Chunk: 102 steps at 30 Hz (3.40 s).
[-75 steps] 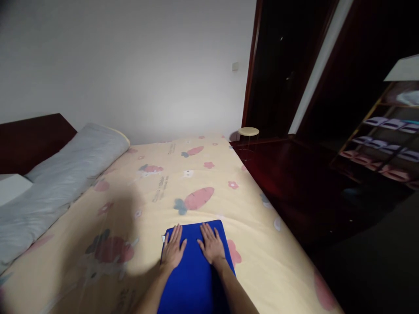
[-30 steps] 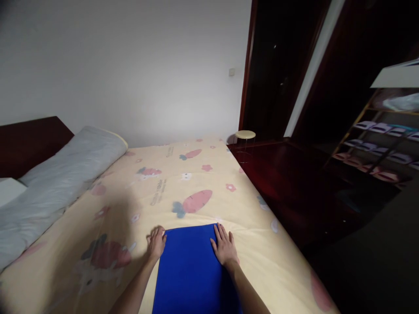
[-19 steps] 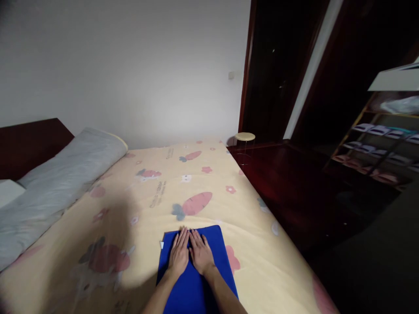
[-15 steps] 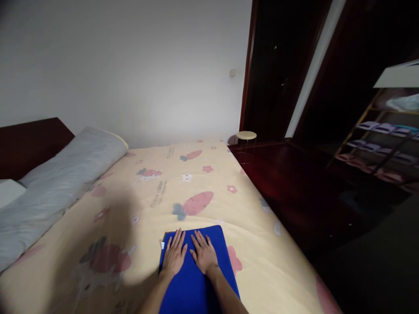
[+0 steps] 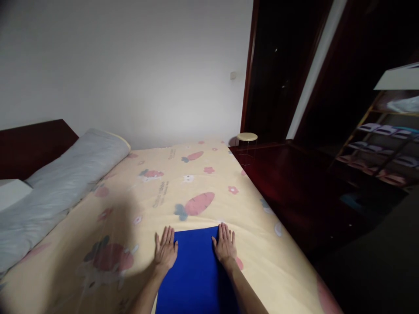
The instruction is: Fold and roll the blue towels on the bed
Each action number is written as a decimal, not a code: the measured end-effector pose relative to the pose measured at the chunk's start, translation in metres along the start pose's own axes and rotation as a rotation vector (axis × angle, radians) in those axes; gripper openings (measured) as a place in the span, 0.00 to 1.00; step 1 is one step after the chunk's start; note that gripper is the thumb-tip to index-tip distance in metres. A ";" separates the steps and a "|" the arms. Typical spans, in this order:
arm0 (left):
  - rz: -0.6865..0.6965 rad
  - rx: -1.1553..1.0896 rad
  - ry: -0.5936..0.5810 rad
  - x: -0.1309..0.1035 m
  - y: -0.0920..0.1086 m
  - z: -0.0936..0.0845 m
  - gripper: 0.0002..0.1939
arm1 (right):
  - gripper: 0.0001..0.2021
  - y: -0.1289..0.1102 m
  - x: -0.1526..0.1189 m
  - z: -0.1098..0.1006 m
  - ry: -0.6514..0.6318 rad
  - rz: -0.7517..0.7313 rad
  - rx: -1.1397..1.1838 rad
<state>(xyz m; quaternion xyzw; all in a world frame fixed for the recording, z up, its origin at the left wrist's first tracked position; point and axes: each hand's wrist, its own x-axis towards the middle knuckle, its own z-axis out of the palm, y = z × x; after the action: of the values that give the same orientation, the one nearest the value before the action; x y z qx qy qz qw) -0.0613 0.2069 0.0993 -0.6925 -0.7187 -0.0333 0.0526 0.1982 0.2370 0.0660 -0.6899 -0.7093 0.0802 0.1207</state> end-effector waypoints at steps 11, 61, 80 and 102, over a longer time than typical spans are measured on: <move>0.135 -0.138 0.014 -0.018 0.032 0.031 0.28 | 0.32 -0.029 -0.016 0.001 -0.130 -0.309 0.084; 0.148 -0.214 0.068 -0.183 0.058 0.025 0.27 | 0.26 -0.027 -0.176 0.003 0.053 -0.430 0.176; 0.232 -0.289 -0.336 -0.220 0.021 0.005 0.32 | 0.28 0.030 -0.213 -0.004 -0.050 -0.591 0.194; 0.258 -0.072 -0.746 -0.209 0.007 -0.071 0.40 | 0.31 0.044 -0.198 -0.039 -0.403 -0.666 -0.137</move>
<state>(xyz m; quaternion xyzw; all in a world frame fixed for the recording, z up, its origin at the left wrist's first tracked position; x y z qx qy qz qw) -0.0453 -0.0092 0.1446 -0.7432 -0.5940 0.2023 -0.2324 0.2550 0.0388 0.0794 -0.3990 -0.9074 0.1230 -0.0477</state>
